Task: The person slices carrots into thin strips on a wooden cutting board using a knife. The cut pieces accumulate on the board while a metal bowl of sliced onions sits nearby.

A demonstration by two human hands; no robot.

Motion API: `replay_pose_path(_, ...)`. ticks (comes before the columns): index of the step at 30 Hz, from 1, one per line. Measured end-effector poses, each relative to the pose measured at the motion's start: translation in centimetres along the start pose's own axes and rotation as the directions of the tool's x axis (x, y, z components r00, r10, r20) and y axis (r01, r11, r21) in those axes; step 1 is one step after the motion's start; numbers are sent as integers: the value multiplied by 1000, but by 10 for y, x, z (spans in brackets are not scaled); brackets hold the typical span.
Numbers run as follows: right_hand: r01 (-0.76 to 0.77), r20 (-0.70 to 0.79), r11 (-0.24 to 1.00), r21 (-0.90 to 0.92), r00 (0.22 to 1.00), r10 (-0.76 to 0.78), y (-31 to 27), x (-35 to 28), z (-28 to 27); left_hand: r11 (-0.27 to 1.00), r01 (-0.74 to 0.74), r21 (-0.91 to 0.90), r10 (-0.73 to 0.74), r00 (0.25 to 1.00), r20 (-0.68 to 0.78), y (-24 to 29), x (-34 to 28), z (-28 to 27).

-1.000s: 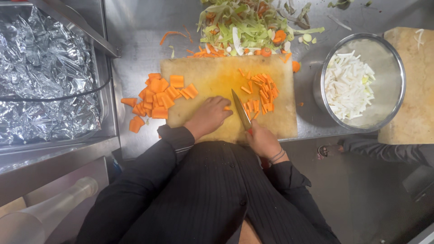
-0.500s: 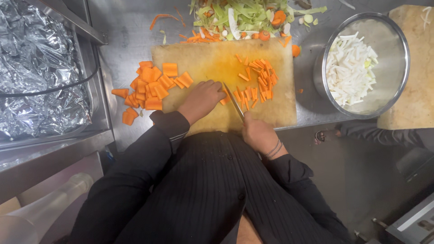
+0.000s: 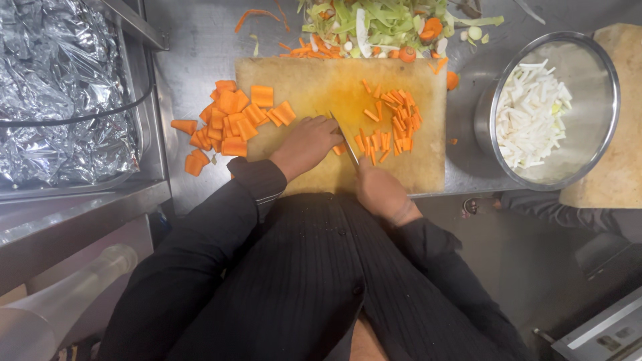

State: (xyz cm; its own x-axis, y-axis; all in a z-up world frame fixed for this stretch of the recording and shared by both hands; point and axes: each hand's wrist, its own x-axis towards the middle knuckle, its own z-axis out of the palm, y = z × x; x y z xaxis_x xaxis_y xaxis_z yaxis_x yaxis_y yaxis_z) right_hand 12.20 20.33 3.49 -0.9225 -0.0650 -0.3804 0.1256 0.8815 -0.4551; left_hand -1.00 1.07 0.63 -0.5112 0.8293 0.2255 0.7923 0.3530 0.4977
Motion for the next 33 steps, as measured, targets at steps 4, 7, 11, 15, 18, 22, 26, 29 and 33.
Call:
replay_pose_path(4, -16, -39, 1000, -21, 999, 16, -5, 44, 4, 1000, -4, -14, 4, 1000, -25, 1, 0, 1)
replay_pose_path(7, 20, -44, 998, -66, 999, -23, -8, 52, -1, 1000, 10, 19, -11, 1000, 9, 1, 0, 0)
replay_pose_path(11, 76, 2, 993, -86, 997, -76, -5, 21, -6, 1000, 4, 18, -3, 999, -45, 2, -7, 3)
replay_pose_path(15, 49, 63, 998, -39, 997, -46, -8, -13, -16, 1000, -9, 23, 10, 997, -79, 2, -8, 4)
replay_pose_path(18, -109, 131, 986, -123, 984, 125, -11, -28, -22, 1000, -4, 20, 5, 998, -67, 1, -8, 3)
replay_pose_path(22, -57, 146, 997, -47, 987, 64, -1, -40, -15, 1000, 19, 20, -18, 999, -36, 2, -10, 4)
replay_pose_path(26, 33, 88, 999, 8, 996, -33, 12, -25, 4, 1000, 14, 13, -13, 997, -75, 3, -10, 3)
replay_pose_path(29, 17, 40, 998, 65, 999, -20, 10, 3, 10, 1000, 18, -4, -18, 996, -88, 2, -8, 2)
replay_pose_path(33, 66, -53, 998, 20, 996, -65, -4, 49, 7, 1000, 24, -2, -24, 996, -82, 4, -12, 5)
